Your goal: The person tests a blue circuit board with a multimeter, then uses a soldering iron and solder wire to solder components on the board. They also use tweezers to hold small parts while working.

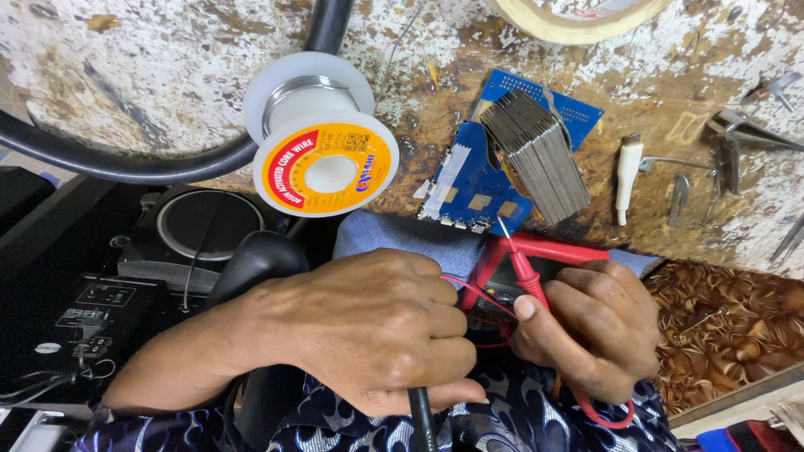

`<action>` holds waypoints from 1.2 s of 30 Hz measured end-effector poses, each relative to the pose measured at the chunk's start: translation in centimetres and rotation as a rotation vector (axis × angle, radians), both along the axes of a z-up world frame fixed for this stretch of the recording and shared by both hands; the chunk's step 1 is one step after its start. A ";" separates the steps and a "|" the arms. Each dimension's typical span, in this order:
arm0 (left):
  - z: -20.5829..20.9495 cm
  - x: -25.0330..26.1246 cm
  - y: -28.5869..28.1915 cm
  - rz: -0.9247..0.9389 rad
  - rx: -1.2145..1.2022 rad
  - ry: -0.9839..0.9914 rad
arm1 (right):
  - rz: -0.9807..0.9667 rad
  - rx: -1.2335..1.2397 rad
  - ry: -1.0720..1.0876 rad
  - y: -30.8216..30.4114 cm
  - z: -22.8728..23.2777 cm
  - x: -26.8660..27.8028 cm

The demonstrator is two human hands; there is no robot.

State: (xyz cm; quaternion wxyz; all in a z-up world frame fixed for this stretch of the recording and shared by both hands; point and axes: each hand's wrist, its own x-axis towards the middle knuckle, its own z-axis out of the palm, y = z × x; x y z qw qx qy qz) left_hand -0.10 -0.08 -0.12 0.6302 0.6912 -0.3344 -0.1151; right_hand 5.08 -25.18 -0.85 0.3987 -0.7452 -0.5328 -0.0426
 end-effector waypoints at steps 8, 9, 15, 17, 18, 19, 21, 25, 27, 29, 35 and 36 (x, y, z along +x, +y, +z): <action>0.0 0.1 0.0 0.001 -0.005 0.002 | -0.036 -0.010 0.003 -0.3 0.1 -0.2; 0.0 0.1 0.0 0.000 -0.005 0.001 | -0.036 -0.010 0.002 -0.3 0.1 -0.3; 0.0 0.3 -0.1 -0.027 -0.014 0.012 | -0.113 0.032 0.109 -2.2 0.3 -0.9; 0.0 0.4 -0.2 -0.074 0.039 0.040 | -0.280 0.191 0.067 -2.1 -0.4 -1.3; 0.0 0.3 -0.4 -0.074 0.044 0.031 | -0.280 0.197 0.059 -2.7 0.0 -1.6; 0.1 0.2 -0.6 -0.084 0.067 0.028 | -0.289 0.150 0.143 -3.4 0.4 -1.9; 0.3 -0.1 -1.2 -0.096 0.099 0.011 | -0.297 0.112 0.213 -3.6 1.1 -2.0; 0.5 -1.5 -3.3 -0.146 0.186 -0.043 | -0.277 -0.026 0.166 -3.7 3.4 -2.8; 0.4 -2.3 -4.6 -0.166 0.220 -0.076 | -0.290 -0.118 0.171 -4.3 4.0 -4.2; 0.4 -3.2 -5.8 -0.173 0.242 -0.162 | -0.340 -0.017 0.154 -4.8 3.5 -5.8; -1.2 -5.8 -9.9 -0.224 0.104 -0.292 | -0.435 -0.070 0.156 -8.8 5.1 -10.2; -1.6 -6.1 -10.5 -0.226 0.114 -0.308 | -0.437 -0.058 0.140 -9.5 6.0 -10.9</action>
